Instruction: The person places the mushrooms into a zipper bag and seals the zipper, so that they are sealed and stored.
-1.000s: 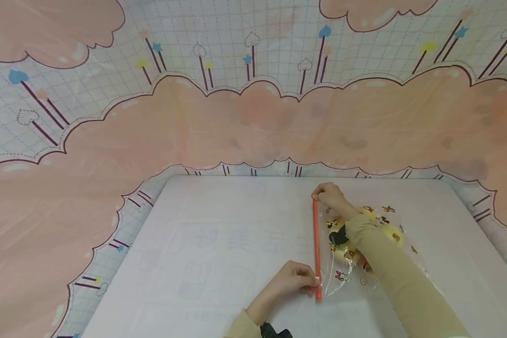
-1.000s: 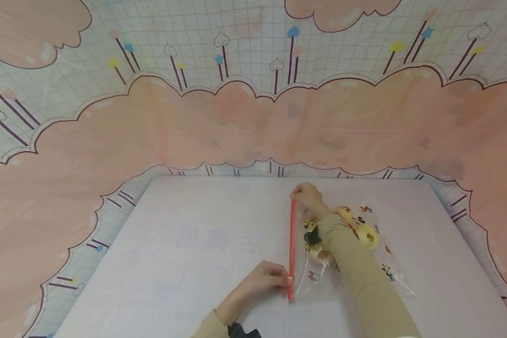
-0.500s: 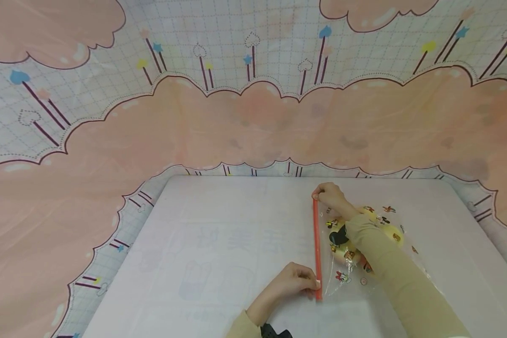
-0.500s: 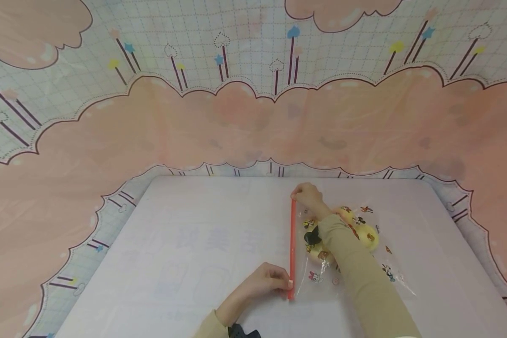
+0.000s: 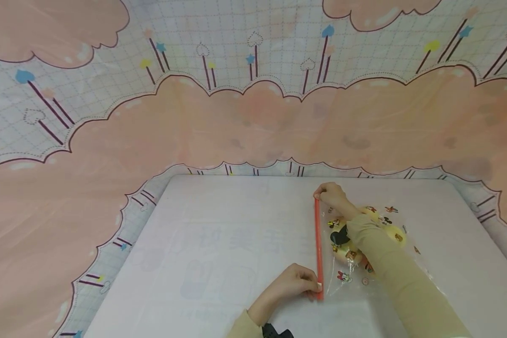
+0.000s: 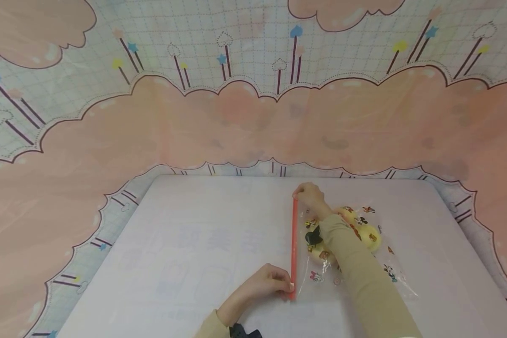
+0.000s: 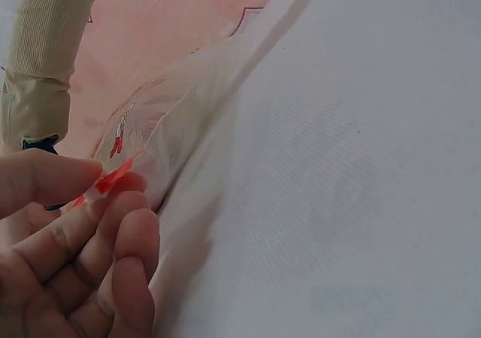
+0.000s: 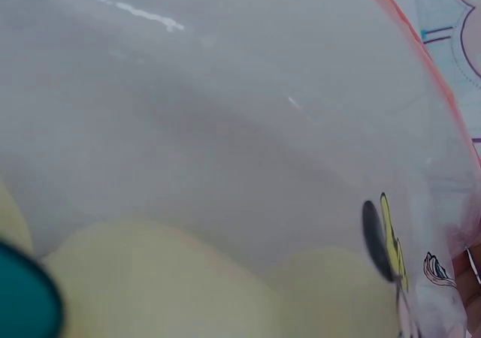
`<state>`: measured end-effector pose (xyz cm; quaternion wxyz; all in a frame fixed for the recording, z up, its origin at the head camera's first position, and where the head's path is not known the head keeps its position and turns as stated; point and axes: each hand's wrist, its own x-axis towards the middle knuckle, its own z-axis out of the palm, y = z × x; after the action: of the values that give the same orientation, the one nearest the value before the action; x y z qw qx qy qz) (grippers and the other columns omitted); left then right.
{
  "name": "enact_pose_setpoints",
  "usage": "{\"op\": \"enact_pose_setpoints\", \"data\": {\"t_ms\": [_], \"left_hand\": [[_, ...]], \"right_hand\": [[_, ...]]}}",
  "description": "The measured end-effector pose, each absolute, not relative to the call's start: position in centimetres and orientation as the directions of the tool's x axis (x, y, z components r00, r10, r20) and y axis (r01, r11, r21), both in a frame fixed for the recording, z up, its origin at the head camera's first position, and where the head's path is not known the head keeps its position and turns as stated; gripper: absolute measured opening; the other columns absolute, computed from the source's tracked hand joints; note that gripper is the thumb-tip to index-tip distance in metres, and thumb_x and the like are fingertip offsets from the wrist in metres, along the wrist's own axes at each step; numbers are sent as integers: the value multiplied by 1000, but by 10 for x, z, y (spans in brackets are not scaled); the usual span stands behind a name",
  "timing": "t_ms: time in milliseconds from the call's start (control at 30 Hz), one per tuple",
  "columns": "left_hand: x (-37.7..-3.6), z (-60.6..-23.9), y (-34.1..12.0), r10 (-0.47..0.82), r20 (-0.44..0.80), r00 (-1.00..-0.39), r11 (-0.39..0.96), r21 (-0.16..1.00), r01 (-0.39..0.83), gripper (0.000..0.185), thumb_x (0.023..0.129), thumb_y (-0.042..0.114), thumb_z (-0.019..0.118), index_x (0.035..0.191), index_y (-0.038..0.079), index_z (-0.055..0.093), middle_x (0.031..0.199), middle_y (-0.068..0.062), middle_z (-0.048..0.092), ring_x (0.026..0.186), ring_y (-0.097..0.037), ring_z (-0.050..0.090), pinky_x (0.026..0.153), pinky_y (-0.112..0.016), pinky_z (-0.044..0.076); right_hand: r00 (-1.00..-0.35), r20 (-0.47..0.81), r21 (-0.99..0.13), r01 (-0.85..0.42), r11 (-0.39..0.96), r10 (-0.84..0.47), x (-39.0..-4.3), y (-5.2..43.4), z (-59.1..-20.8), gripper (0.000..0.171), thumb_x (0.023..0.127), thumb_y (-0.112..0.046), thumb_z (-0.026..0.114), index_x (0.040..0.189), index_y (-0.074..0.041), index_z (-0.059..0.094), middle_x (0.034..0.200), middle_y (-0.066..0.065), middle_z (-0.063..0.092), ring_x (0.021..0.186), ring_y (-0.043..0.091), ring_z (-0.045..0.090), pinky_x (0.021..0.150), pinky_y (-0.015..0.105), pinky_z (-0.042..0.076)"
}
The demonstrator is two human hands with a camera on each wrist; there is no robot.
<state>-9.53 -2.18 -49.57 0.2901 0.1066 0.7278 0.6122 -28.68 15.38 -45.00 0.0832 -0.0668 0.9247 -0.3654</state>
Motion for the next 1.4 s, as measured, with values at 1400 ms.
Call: {"op": "enact_pose_setpoints", "data": {"t_ms": [1400], "left_hand": [[-101,-494,-31,517,-284,-807,328,937,-120,15,85,11,68,84,-3,72,75,-19,70,60,-4,57,57,-15,44]], "right_hand": [[-978,-122,-795,-7,607,-171,-281,159,-442,30,97,-17,52,113,7,62,116,25,62,108,37,57,91,46,47]]}}
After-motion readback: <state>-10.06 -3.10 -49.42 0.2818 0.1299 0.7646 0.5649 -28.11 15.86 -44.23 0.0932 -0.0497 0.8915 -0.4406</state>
